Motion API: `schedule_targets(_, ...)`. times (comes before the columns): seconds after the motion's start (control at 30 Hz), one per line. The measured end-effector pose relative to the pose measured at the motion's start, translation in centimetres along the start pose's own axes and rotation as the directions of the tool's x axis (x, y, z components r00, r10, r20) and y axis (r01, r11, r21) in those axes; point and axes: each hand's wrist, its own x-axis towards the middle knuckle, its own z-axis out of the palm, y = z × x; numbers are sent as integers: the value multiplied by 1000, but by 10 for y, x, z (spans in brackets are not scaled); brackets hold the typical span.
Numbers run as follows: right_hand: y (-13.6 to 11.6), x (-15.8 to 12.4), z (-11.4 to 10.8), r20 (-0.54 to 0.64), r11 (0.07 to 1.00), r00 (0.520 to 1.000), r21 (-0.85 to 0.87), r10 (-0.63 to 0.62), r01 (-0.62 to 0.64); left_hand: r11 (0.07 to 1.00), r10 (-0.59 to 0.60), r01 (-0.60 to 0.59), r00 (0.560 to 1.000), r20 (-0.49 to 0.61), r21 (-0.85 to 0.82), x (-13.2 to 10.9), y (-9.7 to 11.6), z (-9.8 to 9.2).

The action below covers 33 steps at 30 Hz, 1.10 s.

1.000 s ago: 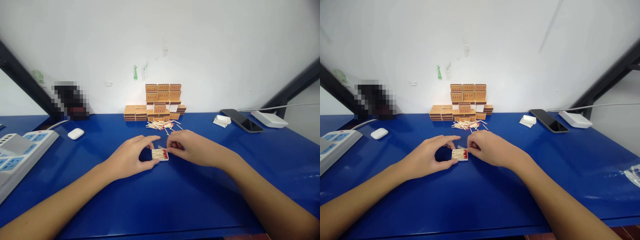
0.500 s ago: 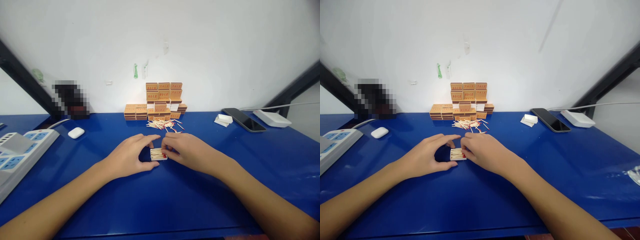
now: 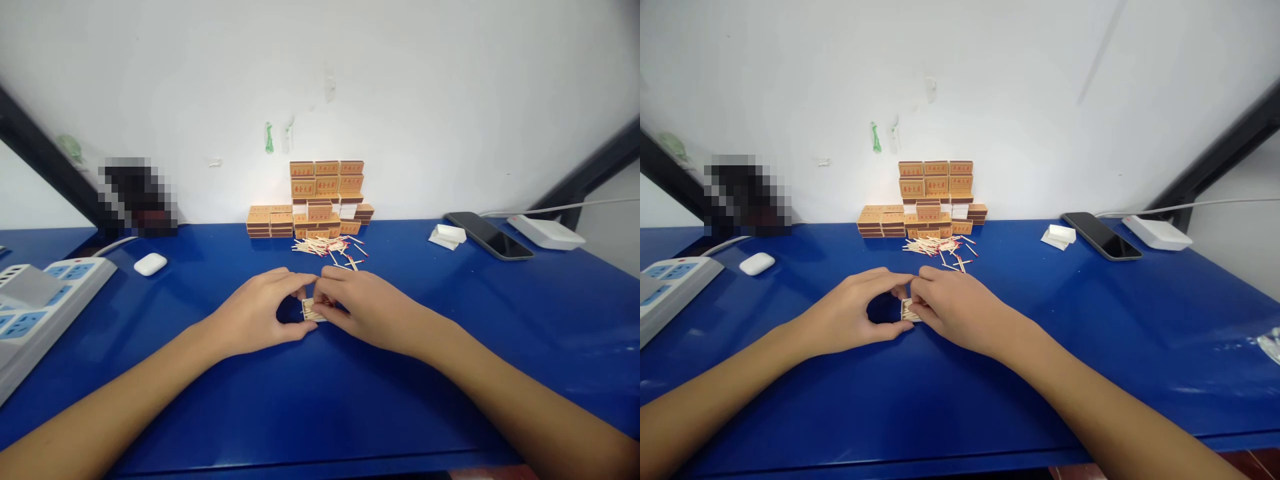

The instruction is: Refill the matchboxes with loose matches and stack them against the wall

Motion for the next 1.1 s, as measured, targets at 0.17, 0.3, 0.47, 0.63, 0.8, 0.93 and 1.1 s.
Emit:
schedule_targets(0.17,1,-1,-3,-13,1000,1000,-22,14,-14,1000,-5,5,1000,-10,22,0,-2,0)
schedule_targets(0.3,9,-1,-9,-52,999,998,-35,27,-29,999,-8,9,1000,-30,41,-1,-6,0)
schedule_targets(0.47,32,-4,-29,-194,985,977,-126,93,-119,999,-30,34,991,-129,27,-2,-7,1)
schedule_targets(0.63,46,-8,-38,-59,975,976,-61,212,-215,997,-65,67,995,-73,28,-1,-11,4)
schedule_targets(0.8,45,-7,-25,37,976,976,-47,214,-213,997,-59,62,995,-74,38,-1,-14,4)
schedule_targets(0.93,45,-5,-19,73,973,971,-71,226,-221,997,-65,68,995,-70,41,-1,-13,4)
schedule_targets(1.1,45,-6,-24,84,974,971,-53,224,-220,997,-56,58,996,-66,43,-1,-11,5)
